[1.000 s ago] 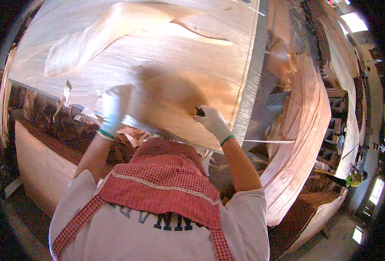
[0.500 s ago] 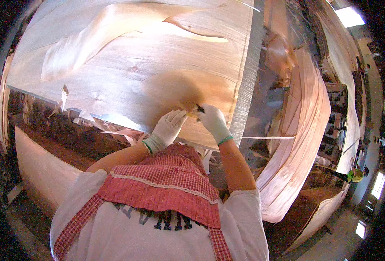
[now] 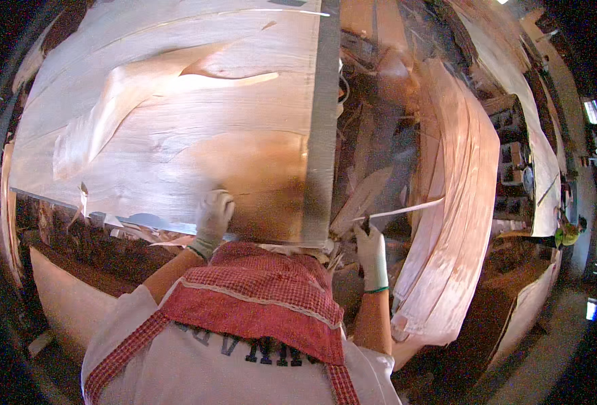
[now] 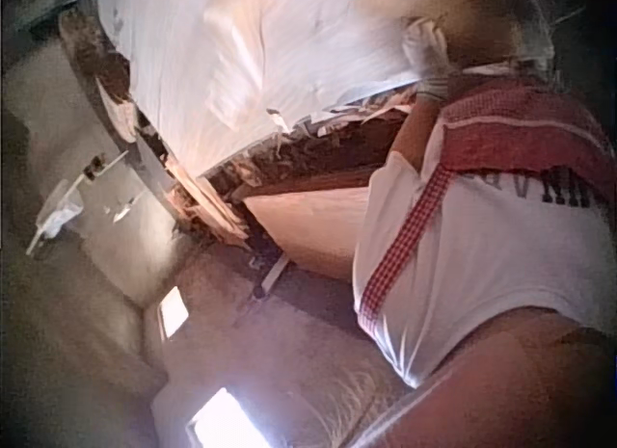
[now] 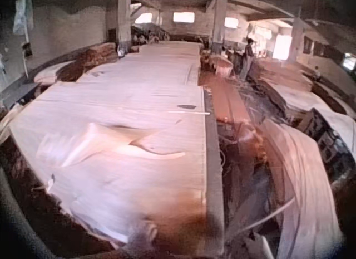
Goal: The person applies adhesive tape to small splits in large wood veneer sheets, cuts the tape, and peels away damaged veneer fragments.
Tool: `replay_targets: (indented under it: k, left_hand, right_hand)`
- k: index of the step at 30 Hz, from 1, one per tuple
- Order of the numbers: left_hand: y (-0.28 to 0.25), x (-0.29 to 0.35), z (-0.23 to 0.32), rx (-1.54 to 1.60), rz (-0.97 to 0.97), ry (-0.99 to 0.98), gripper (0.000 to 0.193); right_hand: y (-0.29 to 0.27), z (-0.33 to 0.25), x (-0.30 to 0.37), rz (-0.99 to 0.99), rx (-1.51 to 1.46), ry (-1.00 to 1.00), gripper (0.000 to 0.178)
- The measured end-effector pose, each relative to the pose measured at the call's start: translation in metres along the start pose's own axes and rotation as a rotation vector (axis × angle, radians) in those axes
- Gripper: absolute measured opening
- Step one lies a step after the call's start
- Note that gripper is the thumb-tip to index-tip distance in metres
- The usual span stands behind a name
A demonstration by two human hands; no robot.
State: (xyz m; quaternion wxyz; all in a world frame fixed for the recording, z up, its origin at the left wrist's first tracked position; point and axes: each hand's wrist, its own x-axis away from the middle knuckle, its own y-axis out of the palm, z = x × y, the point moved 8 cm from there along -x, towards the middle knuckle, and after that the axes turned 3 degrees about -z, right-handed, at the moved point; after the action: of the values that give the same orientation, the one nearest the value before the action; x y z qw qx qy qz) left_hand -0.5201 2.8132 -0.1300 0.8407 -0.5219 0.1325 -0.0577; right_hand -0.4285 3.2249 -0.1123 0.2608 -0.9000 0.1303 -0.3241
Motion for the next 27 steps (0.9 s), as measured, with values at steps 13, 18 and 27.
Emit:
replay_targets:
  k: [13,18,27]
  left_hand:
    - [-0.027,-0.005,-0.009,-0.17,0.354,-0.462,0.011]
    - [-0.122,-0.04,0.027,-0.428,0.805,-0.553,0.017]
    - [-0.036,-0.284,0.21,0.205,0.723,-0.116,0.017]
  right_hand:
    - [-0.136,0.148,-0.053,-0.262,-0.049,-0.127,0.026]
    - [-0.135,0.148,-0.096,-0.33,-0.127,-0.067,0.024]
    - [-0.161,0.1,-0.267,-0.418,-0.102,0.037,0.024]
